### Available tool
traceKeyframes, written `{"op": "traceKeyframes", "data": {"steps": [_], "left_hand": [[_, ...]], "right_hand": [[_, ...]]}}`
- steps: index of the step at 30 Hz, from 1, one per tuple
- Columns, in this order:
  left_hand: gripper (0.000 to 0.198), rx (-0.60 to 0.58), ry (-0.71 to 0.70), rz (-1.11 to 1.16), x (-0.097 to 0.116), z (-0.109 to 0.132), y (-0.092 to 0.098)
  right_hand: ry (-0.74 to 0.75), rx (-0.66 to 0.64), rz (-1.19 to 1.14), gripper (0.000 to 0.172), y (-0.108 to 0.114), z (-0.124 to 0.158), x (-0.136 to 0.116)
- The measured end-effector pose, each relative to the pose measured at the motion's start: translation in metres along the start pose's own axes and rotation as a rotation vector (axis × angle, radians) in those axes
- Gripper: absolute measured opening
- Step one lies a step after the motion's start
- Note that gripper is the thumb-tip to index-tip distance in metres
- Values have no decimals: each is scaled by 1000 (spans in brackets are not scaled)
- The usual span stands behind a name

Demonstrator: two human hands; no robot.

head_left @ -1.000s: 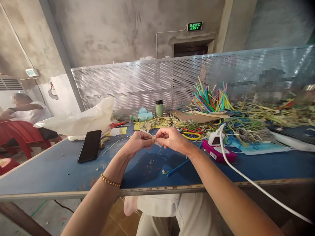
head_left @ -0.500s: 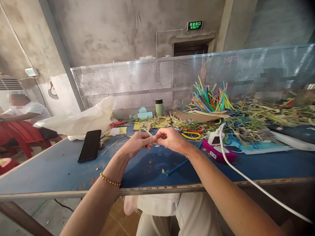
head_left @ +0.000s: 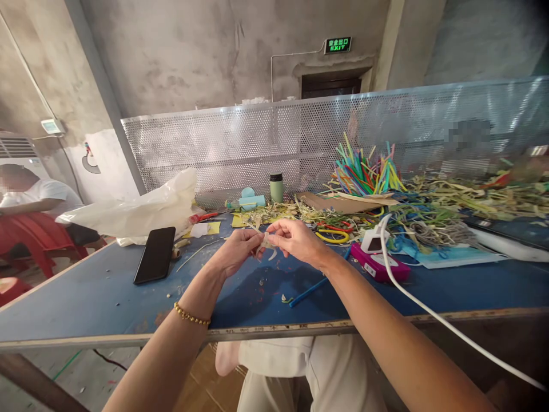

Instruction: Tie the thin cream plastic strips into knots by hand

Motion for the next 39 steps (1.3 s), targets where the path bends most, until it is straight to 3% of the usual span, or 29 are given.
{"op": "traceKeyframes", "data": {"steps": [17, 24, 33, 39], "left_hand": [[24, 25, 54, 86, -2, -2, 0], [21, 44, 77, 144, -4, -1, 0], [35, -92, 8, 151, 7, 2, -9], [30, -38, -19, 152, 1, -2, -3]], "right_hand": [[90, 175, 111, 9, 10, -2, -13], [130, 187, 163, 9, 8, -4, -15], [184, 142, 158, 7, 2, -5, -15], [183, 133, 162, 8, 1, -5, -17]]}}
Point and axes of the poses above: each hand's wrist, its own z-axis away from the middle knuckle, its own y-axis out of the back of the hand, x = y × z, the point moved 9 cm from there along -z, towards the middle knuckle, and after that the axes turned 14 degrees about -z, right-handed, at the moved point
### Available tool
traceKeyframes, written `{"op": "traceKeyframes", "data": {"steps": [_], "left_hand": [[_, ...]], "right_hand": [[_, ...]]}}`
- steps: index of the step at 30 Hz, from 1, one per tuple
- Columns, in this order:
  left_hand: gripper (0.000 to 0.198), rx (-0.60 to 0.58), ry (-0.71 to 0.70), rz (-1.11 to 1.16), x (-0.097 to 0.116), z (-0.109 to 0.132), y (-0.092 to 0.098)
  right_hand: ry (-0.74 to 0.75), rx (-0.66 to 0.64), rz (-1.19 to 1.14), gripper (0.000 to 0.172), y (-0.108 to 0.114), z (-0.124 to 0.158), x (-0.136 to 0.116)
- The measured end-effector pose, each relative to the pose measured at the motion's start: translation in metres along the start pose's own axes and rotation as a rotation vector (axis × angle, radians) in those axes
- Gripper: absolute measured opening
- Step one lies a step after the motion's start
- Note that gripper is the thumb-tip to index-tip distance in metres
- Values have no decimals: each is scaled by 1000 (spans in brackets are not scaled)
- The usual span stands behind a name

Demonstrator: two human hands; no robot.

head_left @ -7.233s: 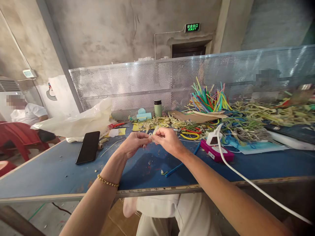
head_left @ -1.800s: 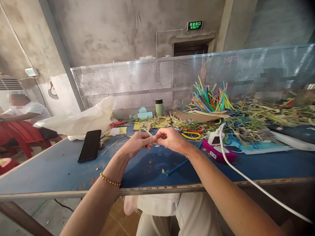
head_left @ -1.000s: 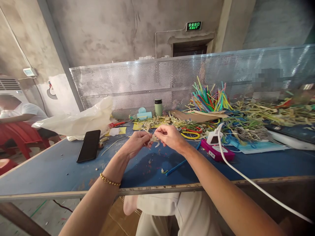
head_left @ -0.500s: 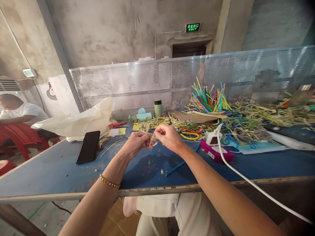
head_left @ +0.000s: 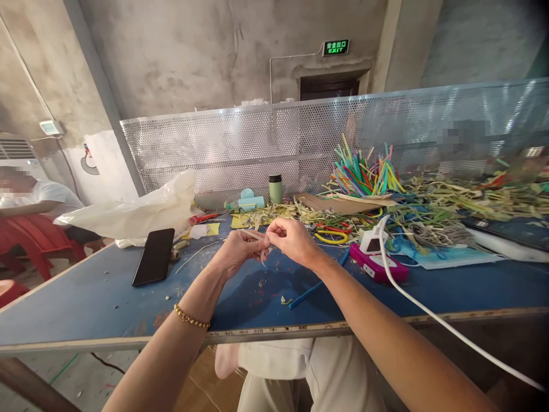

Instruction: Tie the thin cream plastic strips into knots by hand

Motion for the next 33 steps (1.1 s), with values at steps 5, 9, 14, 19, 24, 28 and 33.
{"op": "traceKeyframes", "data": {"steps": [5, 9, 14, 19, 24, 28, 33], "left_hand": [[32, 77, -5, 46, -2, -2, 7], [30, 214, 24, 174, -4, -2, 20], [30, 245, 16, 242, -4, -3, 24], [35, 312, 40, 217, -12, -3, 32], [32, 334, 37, 288, -16, -5, 34], [33, 317, 84, 361, -21, -6, 30], [29, 348, 114, 426, -22, -5, 34]], "right_hand": [[20, 10, -15, 10, 3, -2, -4], [156, 234, 92, 15, 24, 2, -19], [107, 88, 169, 29, 5, 5, -15], [4, 39, 179, 29, -7, 8, -5], [-8, 38, 176, 19, -13, 6, 2], [-15, 42, 147, 17, -16, 4, 6], [-47, 23, 130, 16, -17, 6, 4]]}}
Point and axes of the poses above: each hand's wrist, its own z-axis away from the middle knuckle, its own y-axis out of the back of the hand, x = y × z, the point moved 9 cm from there along -z, towards the middle knuckle, and after that the axes turned 14 degrees about -z, right-handed, at the moved point
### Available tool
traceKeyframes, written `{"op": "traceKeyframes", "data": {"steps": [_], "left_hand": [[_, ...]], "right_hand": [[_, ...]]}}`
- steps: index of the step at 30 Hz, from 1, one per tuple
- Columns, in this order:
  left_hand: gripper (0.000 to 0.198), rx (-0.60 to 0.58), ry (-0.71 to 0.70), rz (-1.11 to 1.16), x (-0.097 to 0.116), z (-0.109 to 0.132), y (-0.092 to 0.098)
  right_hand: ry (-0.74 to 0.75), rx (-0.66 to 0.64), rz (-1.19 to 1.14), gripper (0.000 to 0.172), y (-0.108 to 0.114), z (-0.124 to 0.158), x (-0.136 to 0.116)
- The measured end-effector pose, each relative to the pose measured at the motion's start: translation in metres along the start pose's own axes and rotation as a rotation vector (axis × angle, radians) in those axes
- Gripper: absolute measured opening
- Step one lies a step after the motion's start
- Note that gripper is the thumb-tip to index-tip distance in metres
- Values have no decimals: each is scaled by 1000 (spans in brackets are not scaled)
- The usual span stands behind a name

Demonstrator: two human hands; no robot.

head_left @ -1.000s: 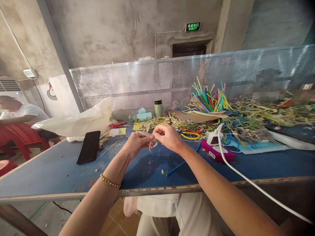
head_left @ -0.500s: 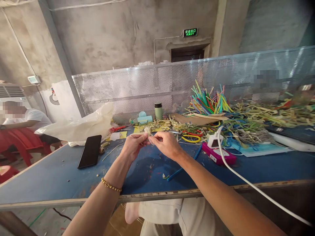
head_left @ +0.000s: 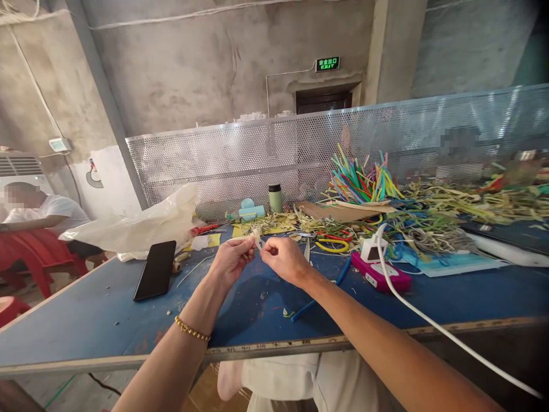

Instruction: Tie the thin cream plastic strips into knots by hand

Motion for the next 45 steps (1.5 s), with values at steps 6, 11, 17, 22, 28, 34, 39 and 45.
{"op": "traceKeyframes", "data": {"steps": [6, 11, 17, 22, 28, 34, 39, 45], "left_hand": [[21, 39, 30, 51, 4, -1, 6], [18, 41, 25, 52, 6, 0, 9], [19, -54, 27, -41, 2, 4, -2], [26, -208, 48, -187, -5, 11, -20], [27, -265, 25, -265, -4, 16, -28], [26, -256, 2, -259, -2, 14, -26], [25, -169, 0, -191, 3, 10, -16], [18, -164, 36, -163, 1, 10, -17]], "right_hand": [[-50, -52, -15, 15, -2, 3, 1], [-73, -124, -21, 13, -6, 5, 5], [14, 57, -37, 40, 22, -2, -2], [-76, 24, -325, 28, 20, -5, 8], [-215, 73, -545, 20, 18, -3, 19], [-212, 60, -532, 22, 20, -2, 18], [-246, -72, -528, 23, 9, 2, 19], [-105, -48, -387, 13, 12, -2, 16]]}}
Point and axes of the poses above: each hand's wrist, its own z-axis away from the middle knuckle, its own y-axis out of the back of the hand, x = y × z, the point moved 9 cm from there along -z, towards the middle knuckle, and after that the axes turned 14 degrees about -z, right-handed, at the moved point
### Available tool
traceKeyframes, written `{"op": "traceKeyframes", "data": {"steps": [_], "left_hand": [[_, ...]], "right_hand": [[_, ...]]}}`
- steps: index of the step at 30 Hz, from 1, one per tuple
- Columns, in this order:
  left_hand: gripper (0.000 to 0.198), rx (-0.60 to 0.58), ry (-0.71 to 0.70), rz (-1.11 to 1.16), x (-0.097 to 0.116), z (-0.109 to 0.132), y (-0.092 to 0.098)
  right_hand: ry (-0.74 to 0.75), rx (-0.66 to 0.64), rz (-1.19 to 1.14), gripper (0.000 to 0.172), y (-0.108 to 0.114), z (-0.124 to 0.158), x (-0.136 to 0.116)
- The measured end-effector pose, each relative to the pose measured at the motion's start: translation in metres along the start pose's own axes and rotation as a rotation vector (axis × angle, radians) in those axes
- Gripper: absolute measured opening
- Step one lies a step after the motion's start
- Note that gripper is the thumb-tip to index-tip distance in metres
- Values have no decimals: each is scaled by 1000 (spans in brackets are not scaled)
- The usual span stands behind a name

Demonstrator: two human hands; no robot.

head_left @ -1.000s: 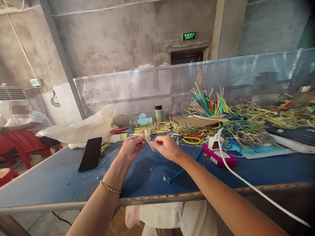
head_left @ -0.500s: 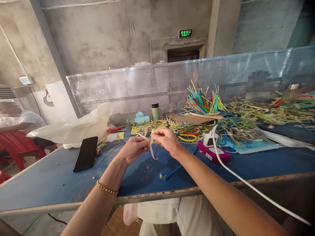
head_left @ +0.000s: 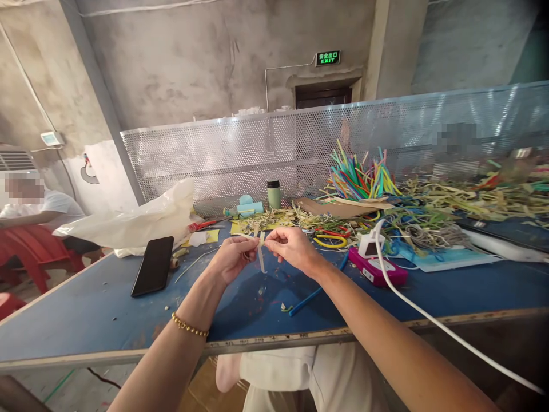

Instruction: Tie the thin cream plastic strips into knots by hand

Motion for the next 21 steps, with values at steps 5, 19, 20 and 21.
{"op": "traceKeyframes", "data": {"steps": [5, 19, 20, 21], "left_hand": [[13, -10, 21, 37, -1, -1, 1], [15, -69, -1, -4, -1, 0, -2], [16, -67, -2, -17, -1, 0, -3], [17, -68, -2, -31, -1, 1, -4]], "right_hand": [[92, -15, 100, 16, 1, -1, -9], [-22, -24, 80, 28, 1, 3, -5], [-56, -29, 62, 31, 0, 4, -3], [-82, -26, 40, 32, -1, 4, -1]]}}
Point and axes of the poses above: each hand's wrist, its own z-axis away from the middle knuckle, its own y-axis out of the back of the hand, x = y × z, the point moved 9 cm from there along -z, towards the middle knuckle, and after that the axes turned 14 degrees about -z, right-handed, at the moved point
